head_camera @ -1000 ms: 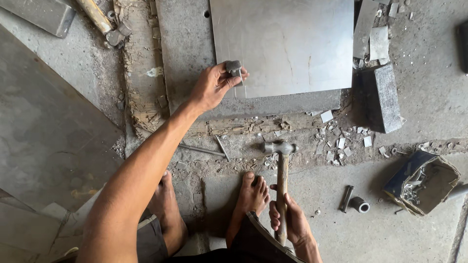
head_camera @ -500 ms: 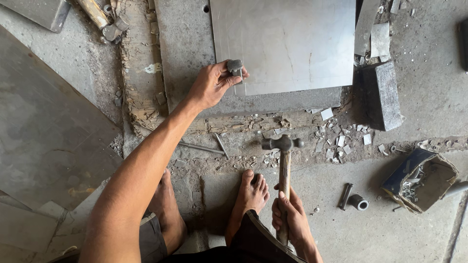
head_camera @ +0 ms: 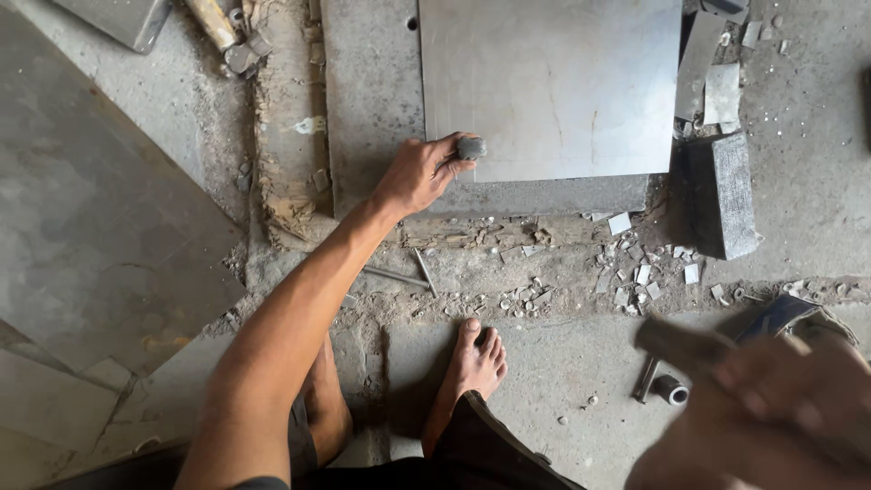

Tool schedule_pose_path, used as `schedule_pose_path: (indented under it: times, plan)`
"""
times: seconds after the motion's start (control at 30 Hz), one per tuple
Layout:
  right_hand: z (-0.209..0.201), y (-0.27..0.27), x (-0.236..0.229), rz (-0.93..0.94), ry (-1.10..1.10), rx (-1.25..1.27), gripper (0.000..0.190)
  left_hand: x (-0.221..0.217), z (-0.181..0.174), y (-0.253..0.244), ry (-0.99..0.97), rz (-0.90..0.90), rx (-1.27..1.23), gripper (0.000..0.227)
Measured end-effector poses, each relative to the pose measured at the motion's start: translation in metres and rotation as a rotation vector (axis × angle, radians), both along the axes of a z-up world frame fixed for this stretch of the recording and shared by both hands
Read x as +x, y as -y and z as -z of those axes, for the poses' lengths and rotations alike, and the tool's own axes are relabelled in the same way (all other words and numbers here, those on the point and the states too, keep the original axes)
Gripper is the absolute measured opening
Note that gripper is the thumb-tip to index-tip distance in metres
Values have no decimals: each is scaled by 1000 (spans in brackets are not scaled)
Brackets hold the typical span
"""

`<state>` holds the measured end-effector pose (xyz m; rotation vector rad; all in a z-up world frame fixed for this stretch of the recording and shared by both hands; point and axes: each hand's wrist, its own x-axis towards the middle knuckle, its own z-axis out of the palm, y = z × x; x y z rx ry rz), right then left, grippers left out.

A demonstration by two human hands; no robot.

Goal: The person uses a hammer and a metal punch to create a series of holes along the edge of a rectangular metal sheet. The sheet is placed on a concrete block, and the person repeatedly strikes the punch to drive it through the metal.

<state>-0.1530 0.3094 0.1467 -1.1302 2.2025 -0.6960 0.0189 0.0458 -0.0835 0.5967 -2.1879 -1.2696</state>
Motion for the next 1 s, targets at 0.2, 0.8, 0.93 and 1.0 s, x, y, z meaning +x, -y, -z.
schedule_pose_path:
  times: [0.2, 0.8, 0.93, 1.0]
  plan:
    - [28, 40, 14, -254, 12, 287, 19, 6, -14, -11, 309, 75, 61, 19]
    - [32, -56, 34, 475, 608, 56, 37, -2, -21, 1, -96, -21, 365, 15]
    - [19, -54, 32, 471, 546, 4, 29, -6, -16, 1, -53, -14, 250, 14]
    - [11, -52, 30, 459, 468, -135, 18, -6, -11, 1, -34, -23, 177, 15]
